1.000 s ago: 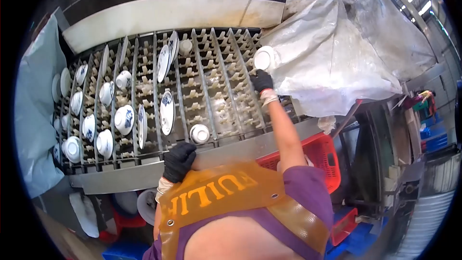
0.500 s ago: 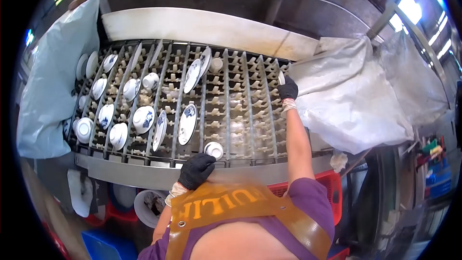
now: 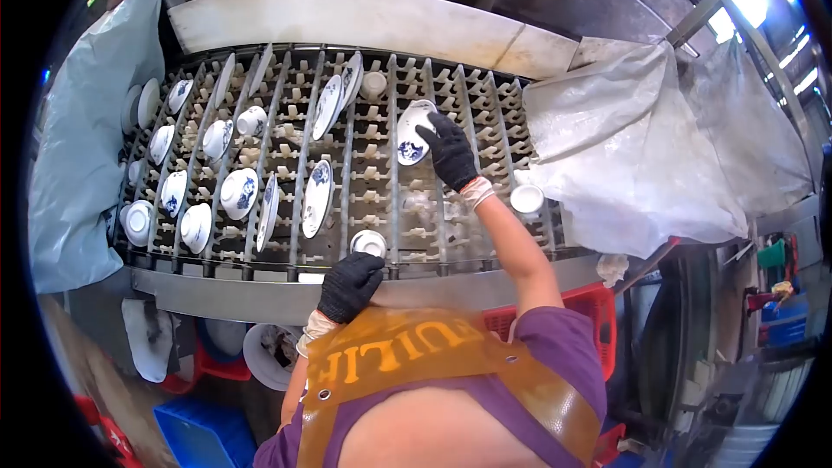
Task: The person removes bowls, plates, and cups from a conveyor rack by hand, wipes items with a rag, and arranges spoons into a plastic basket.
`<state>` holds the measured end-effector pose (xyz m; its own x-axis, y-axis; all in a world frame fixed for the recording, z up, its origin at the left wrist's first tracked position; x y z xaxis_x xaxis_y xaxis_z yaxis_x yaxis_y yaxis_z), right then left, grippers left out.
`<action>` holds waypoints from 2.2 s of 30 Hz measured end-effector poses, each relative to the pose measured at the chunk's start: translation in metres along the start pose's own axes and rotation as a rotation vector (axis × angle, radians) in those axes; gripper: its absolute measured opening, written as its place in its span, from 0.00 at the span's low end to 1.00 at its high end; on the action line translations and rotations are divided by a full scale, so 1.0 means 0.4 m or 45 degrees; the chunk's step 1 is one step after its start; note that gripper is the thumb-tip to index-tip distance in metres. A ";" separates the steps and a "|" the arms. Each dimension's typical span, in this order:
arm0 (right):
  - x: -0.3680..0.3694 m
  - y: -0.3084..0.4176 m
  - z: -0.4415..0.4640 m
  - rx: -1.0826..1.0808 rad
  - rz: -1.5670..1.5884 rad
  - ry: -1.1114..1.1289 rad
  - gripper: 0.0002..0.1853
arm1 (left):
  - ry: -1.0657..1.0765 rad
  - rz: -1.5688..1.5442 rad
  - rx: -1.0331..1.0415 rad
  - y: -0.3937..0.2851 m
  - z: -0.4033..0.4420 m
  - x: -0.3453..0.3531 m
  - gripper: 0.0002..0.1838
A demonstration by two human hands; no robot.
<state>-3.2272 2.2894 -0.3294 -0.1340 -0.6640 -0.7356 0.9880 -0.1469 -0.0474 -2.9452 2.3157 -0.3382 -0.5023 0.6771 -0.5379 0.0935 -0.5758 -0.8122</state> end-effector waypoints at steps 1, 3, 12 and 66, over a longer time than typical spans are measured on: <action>0.024 -0.039 -0.038 0.217 0.184 -0.063 0.16 | 0.001 -0.026 -0.039 0.002 0.004 0.005 0.08; 0.039 -0.093 -0.124 0.374 -0.231 0.166 0.26 | -0.010 -0.162 -0.066 -0.015 0.012 0.007 0.08; -0.132 -0.217 -0.416 0.778 -0.230 0.797 0.29 | 0.069 -0.125 -0.100 -0.025 0.035 0.045 0.08; 0.143 -0.570 -0.251 1.283 0.121 0.679 0.23 | 0.134 -0.232 -0.121 -0.047 0.089 0.246 0.09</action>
<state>-3.4525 2.3585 -0.4287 0.2253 -0.3440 -0.9115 0.4496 -0.7933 0.4105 -3.0271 2.3766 -0.3679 -0.4265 0.8129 -0.3966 0.0922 -0.3972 -0.9131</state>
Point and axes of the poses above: each hand's wrist, its own z-axis towards the middle knuckle, its own x-axis out of the palm, y = z × x, the point moved 6 cm from there along z, towards the middle knuckle, and after that the axes turned 12 degrees about -z, right-handed, at the moved point
